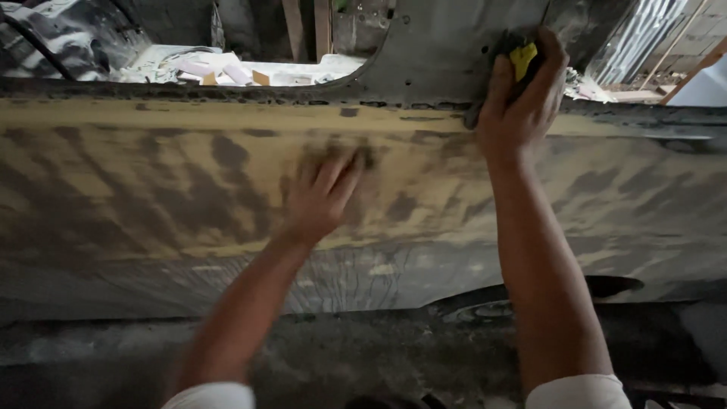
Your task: The person sands a car body panel using sandpaper and a sanding block.
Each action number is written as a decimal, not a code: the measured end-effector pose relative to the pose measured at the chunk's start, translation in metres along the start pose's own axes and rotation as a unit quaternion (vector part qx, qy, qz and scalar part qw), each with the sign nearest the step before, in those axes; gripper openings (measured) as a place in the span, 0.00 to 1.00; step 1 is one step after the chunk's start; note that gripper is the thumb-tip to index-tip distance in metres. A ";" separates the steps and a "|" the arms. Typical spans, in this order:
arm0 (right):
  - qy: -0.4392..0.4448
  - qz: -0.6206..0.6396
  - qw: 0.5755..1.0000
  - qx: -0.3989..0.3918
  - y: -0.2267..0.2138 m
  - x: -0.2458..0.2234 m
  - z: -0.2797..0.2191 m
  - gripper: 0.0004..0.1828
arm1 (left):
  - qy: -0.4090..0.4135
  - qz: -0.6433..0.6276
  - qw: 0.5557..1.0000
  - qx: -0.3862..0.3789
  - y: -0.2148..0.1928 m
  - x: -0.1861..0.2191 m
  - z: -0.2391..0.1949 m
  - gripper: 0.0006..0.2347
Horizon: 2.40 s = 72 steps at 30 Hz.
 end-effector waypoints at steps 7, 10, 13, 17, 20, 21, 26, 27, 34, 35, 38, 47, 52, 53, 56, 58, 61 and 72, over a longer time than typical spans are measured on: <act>-0.043 -0.007 0.999 0.014 -0.006 0.001 0.000 0.22 | 0.023 -0.083 0.995 -0.040 0.054 0.068 0.014 0.21; -0.027 0.009 0.999 -0.028 0.002 0.004 -0.003 0.22 | 0.140 -0.185 0.972 0.033 0.099 0.057 -0.067 0.19; -0.007 0.027 1.000 -0.004 0.005 0.014 -0.002 0.24 | 0.128 -0.116 0.985 -0.002 0.085 0.022 -0.057 0.18; -0.019 0.022 1.000 -0.006 0.005 0.023 -0.012 0.23 | -0.053 -0.014 0.998 0.014 -0.008 0.007 0.044 0.18; -0.038 0.027 0.999 0.002 0.003 0.027 -0.009 0.27 | -0.069 -0.220 0.971 0.070 0.002 0.050 0.080 0.14; -0.083 0.043 0.995 0.027 0.001 0.023 -0.005 0.31 | -0.092 -0.330 0.940 0.015 0.024 0.065 0.091 0.15; -0.062 0.024 0.998 0.007 -0.003 0.014 -0.004 0.26 | 0.040 -0.267 0.950 -0.155 0.143 0.101 -0.028 0.17; -0.052 0.026 0.998 0.010 -0.003 0.014 -0.003 0.26 | -0.009 -0.374 0.909 -0.185 0.179 0.086 -0.064 0.20; -0.055 -0.003 0.998 -0.008 -0.001 0.020 -0.005 0.24 | -0.030 -0.004 0.983 0.180 -0.003 0.062 0.046 0.16; -0.061 0.006 0.998 -0.003 -0.002 0.023 -0.005 0.25 | -0.005 -0.058 0.986 0.159 -0.001 0.079 0.070 0.14; -0.075 0.020 0.997 -0.017 -0.001 0.035 -0.009 0.28 | 0.063 -0.120 0.990 0.047 0.056 0.127 0.069 0.17; -0.083 -0.017 0.996 -0.010 0.006 0.036 -0.013 0.29 | 0.024 -0.163 0.954 -0.249 0.109 0.056 -0.026 0.19; -0.056 -0.048 0.997 -0.028 0.009 0.046 -0.019 0.23 | 0.052 0.015 0.996 0.064 0.022 0.066 0.055 0.22; -0.058 -0.030 0.998 -0.024 0.009 0.048 -0.019 0.25 | 0.093 -0.003 0.995 0.047 0.040 0.084 0.046 0.21; -0.055 -0.028 0.998 -0.013 0.009 0.056 -0.021 0.25 | 0.197 -0.048 0.979 0.004 0.095 0.133 0.000 0.20; -0.054 -0.040 0.998 -0.013 0.010 0.053 -0.022 0.23 | 0.252 -0.074 0.965 -0.020 0.112 0.142 -0.047 0.20; -0.073 0.026 0.996 0.032 0.003 0.041 -0.016 0.20 | 0.154 -0.218 0.950 -0.165 0.118 0.084 -0.081 0.19; -0.080 -0.025 0.996 0.003 0.011 0.068 -0.023 0.22 | 0.072 -0.168 0.954 -0.239 0.090 0.112 0.036 0.19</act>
Point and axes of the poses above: each hand's wrist, its own z-axis towards the middle knuckle, its own y-axis out of the palm, x = y × z, the point moved 9 cm from there along z, towards the middle knuckle, and after that the axes turned 3 degrees about z, right-handed, at the moved point
